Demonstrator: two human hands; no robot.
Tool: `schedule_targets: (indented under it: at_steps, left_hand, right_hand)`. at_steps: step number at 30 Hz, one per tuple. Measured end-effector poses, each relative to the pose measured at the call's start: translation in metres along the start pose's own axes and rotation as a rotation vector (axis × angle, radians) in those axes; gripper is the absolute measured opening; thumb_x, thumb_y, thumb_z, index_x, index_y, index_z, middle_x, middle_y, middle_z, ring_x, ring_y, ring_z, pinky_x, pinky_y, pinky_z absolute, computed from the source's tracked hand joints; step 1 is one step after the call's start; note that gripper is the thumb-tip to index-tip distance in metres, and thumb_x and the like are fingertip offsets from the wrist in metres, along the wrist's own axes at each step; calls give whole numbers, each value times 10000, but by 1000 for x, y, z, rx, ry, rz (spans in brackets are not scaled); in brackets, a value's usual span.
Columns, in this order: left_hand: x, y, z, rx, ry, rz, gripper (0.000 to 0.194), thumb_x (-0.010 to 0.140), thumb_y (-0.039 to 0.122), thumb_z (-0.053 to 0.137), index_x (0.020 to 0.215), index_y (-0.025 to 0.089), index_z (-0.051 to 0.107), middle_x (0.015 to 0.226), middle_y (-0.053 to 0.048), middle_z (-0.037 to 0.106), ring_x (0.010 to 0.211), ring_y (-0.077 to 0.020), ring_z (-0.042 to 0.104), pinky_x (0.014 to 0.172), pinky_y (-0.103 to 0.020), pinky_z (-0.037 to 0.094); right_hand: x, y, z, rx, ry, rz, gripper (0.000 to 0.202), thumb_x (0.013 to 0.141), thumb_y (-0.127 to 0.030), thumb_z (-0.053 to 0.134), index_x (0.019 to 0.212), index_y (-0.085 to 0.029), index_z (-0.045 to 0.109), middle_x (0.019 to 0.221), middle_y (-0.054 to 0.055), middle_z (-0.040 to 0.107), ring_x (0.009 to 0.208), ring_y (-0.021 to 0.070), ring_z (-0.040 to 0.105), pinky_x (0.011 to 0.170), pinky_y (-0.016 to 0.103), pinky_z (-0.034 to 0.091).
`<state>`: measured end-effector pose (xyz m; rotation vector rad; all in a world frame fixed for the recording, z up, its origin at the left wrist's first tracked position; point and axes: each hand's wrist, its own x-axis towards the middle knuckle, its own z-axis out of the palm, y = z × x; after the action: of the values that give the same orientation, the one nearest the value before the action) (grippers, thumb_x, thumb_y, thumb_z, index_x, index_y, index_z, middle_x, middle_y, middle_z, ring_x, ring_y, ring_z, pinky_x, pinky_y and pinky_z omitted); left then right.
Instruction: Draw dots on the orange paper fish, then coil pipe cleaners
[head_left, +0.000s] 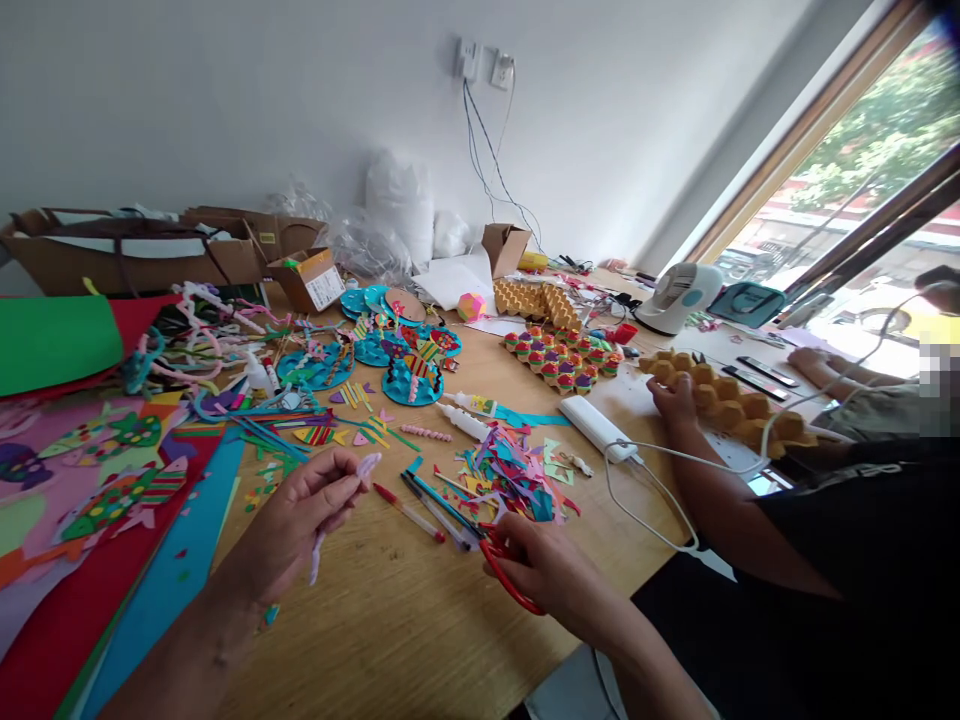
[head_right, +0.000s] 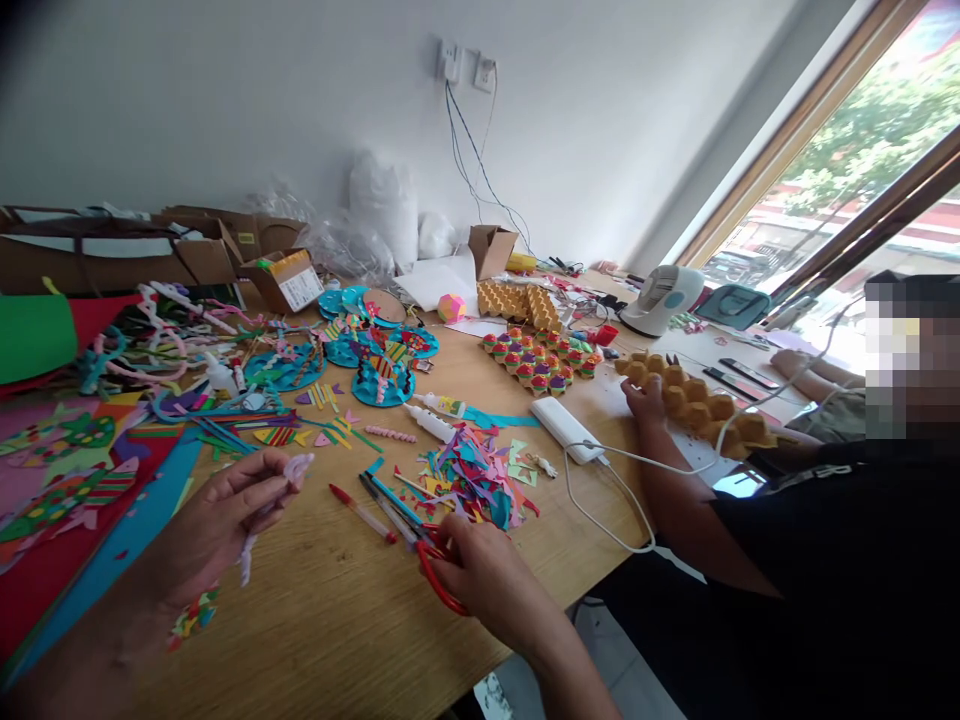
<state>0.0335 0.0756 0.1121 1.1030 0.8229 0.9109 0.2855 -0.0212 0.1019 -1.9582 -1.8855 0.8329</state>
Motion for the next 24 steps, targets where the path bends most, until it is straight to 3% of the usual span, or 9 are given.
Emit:
schedule_targets:
  at_steps: [2,5,15,18,20,24]
  left_hand:
    - [1,-1,2,-44,3,-13,175,678,315,721,731,184,620,702,15,522,560,-76,389,454,-141,307]
    - [2,-2,5,-114,30,-26,171,649,273,747,742,187,632,707,18,553,565,-68,423,472,-129,344]
    - [-2,-21,27,-370,125,-158,215,578,170,790,751,174,663,742,5,639,702,-95,585,704,-173,487]
    - [-5,-29,34,-434,132,-209,221,562,145,794,742,167,667,753,-3,648,714,-105,597,712,-187,492]
    - [-7,-34,40,-472,120,-240,216,553,140,798,718,166,662,761,-3,651,731,-113,603,731,-200,488]
    - [-11,-42,56,-488,10,-227,160,612,177,773,714,176,650,763,-4,654,774,-132,599,772,-231,464]
  right_hand:
    - [-9,17,-3,-231,-47,92,109,795,-255,524,743,-169,567,684,31,591,609,137,459,530,243,260]
    - [-17,33,-2,-398,-117,202,135,803,-247,498,777,-154,593,748,81,639,647,174,516,541,260,264]
    - [-13,49,-1,-462,-40,334,138,764,-230,551,861,-173,630,898,111,658,805,251,595,607,286,348]
    - [-11,35,-4,-314,58,270,131,796,-261,530,821,-174,624,846,92,646,760,230,581,634,300,367]
    - [-7,16,0,-94,133,152,149,820,-264,502,789,-170,615,775,66,633,733,207,566,657,302,380]
    - [10,-26,26,642,3,-86,207,804,-367,558,864,-175,608,831,38,627,756,171,557,668,275,409]
